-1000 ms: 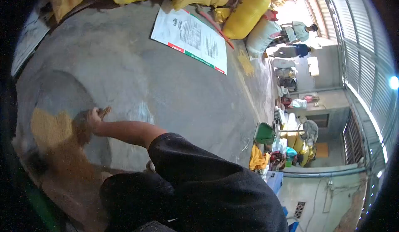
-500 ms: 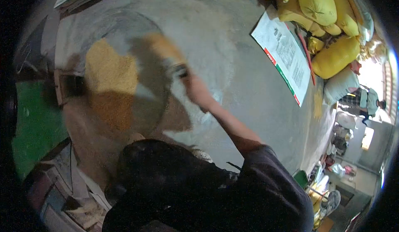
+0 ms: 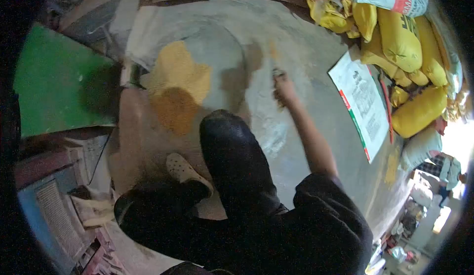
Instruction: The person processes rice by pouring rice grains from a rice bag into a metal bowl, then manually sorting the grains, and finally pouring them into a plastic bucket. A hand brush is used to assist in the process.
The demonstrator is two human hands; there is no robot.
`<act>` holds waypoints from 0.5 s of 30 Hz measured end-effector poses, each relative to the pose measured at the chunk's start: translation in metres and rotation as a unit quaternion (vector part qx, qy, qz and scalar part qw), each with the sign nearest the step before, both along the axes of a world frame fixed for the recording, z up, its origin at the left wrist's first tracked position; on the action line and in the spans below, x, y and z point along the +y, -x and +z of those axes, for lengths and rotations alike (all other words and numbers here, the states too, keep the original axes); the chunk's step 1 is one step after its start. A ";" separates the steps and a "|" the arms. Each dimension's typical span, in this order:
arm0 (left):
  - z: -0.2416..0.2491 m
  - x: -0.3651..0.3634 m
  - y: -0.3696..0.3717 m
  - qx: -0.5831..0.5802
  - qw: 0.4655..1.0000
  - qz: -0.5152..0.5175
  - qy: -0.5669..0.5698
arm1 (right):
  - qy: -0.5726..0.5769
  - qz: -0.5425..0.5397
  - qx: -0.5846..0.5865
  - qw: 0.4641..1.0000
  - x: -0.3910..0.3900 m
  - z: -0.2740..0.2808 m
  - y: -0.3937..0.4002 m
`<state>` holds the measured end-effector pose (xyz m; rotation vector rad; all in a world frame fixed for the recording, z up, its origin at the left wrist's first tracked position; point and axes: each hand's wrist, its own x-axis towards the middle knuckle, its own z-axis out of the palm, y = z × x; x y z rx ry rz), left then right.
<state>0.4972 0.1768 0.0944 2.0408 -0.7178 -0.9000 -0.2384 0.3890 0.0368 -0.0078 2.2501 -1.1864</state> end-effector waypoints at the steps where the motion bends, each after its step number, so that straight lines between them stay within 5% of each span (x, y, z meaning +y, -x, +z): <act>1: 0.012 0.005 -0.009 -0.020 1.000 0.008 0.017 | 0.023 -0.058 0.033 0.997 0.011 -0.034 0.037; 4: 0.041 0.015 -0.037 -0.095 0.993 0.028 0.066 | -0.041 -0.102 0.116 0.987 0.003 -0.052 0.077; 7: 0.081 0.032 -0.093 -0.194 0.972 0.069 0.114 | -0.043 0.118 0.126 0.984 -0.005 -0.178 0.094; 10: 0.151 0.103 -0.166 -0.311 0.919 0.174 0.169 | -0.050 0.328 0.102 0.938 -0.040 -0.046 0.011; 15: 0.235 0.254 -0.223 -0.409 0.819 0.356 0.187 | -0.082 0.391 0.132 0.907 -0.055 0.037 0.000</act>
